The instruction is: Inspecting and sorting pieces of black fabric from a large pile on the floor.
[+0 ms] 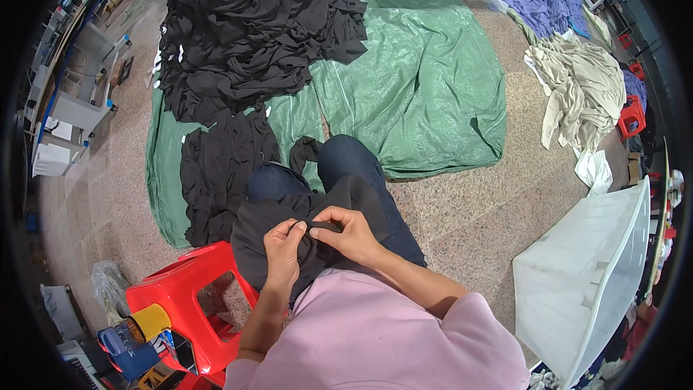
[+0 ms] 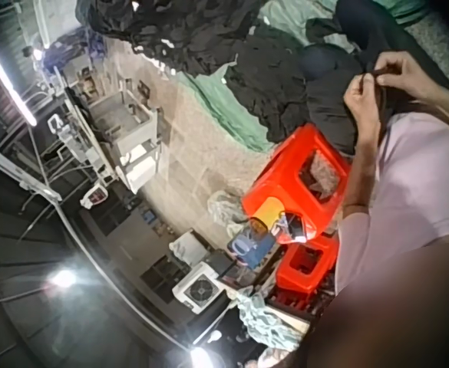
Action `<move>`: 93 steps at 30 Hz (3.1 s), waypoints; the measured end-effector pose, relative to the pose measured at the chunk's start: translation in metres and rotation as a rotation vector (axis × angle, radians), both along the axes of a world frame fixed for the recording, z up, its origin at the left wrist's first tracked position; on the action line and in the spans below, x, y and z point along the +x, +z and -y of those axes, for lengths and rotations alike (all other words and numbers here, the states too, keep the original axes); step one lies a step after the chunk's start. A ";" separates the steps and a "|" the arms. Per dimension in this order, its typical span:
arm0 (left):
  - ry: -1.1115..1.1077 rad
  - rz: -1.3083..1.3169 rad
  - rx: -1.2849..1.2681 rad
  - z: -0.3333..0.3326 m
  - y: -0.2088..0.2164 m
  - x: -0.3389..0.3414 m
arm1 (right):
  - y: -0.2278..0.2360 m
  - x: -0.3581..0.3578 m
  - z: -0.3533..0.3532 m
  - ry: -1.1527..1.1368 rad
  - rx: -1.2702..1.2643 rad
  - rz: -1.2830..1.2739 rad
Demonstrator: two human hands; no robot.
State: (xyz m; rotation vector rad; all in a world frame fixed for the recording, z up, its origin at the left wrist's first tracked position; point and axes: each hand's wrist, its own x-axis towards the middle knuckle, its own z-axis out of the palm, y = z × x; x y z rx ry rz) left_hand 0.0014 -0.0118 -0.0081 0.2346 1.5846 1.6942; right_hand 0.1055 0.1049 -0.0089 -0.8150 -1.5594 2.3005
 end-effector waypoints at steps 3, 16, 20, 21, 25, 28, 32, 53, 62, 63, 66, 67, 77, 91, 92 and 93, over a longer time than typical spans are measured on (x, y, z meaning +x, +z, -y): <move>-0.082 0.278 -0.020 0.001 0.003 -0.010 | 0.005 0.001 0.000 0.008 0.521 -0.087; 0.068 -0.112 0.061 -0.019 0.006 -0.008 | 0.029 0.016 -0.028 0.393 0.804 0.014; 0.091 -0.025 0.082 -0.020 0.017 -0.004 | 0.018 0.021 -0.034 0.211 0.574 0.009; 0.088 -0.023 0.082 -0.019 0.016 -0.004 | 0.019 0.021 -0.031 0.143 0.476 0.009; 0.028 0.074 0.052 -0.008 0.013 -0.007 | 0.019 0.023 -0.029 0.130 0.426 0.017; 0.016 -0.028 -0.010 -0.006 0.002 -0.009 | 0.028 0.025 -0.021 0.122 0.055 -0.116; -0.026 -0.200 -0.093 -0.011 0.006 -0.008 | 0.028 0.024 -0.011 0.168 -0.169 -0.182; -0.380 -0.665 -0.054 -0.001 0.038 -0.009 | 0.028 0.018 -0.006 0.010 0.885 -0.081; -0.429 -0.180 0.019 0.012 0.017 -0.018 | 0.031 0.014 -0.007 0.034 0.903 -0.195; -0.430 -0.179 0.020 0.013 0.013 -0.017 | 0.032 0.014 -0.007 0.039 0.901 -0.186; -0.309 0.207 0.085 0.009 0.014 -0.017 | 0.031 0.017 -0.006 0.080 0.894 -0.194; -0.309 0.208 0.082 0.009 0.012 -0.016 | 0.030 0.017 -0.006 0.080 0.891 -0.193; -0.355 -0.627 -0.039 0.007 0.033 0.001 | 0.025 0.019 -0.006 0.046 0.876 -0.153; -0.281 -0.182 0.059 0.023 0.014 0.006 | 0.022 0.019 -0.004 0.096 0.273 -0.078; -0.282 -0.182 0.059 0.023 0.013 0.008 | 0.021 0.019 -0.003 0.082 0.036 -0.018; -0.257 -0.167 0.088 0.022 0.012 0.010 | 0.020 0.019 -0.002 0.068 -0.202 0.041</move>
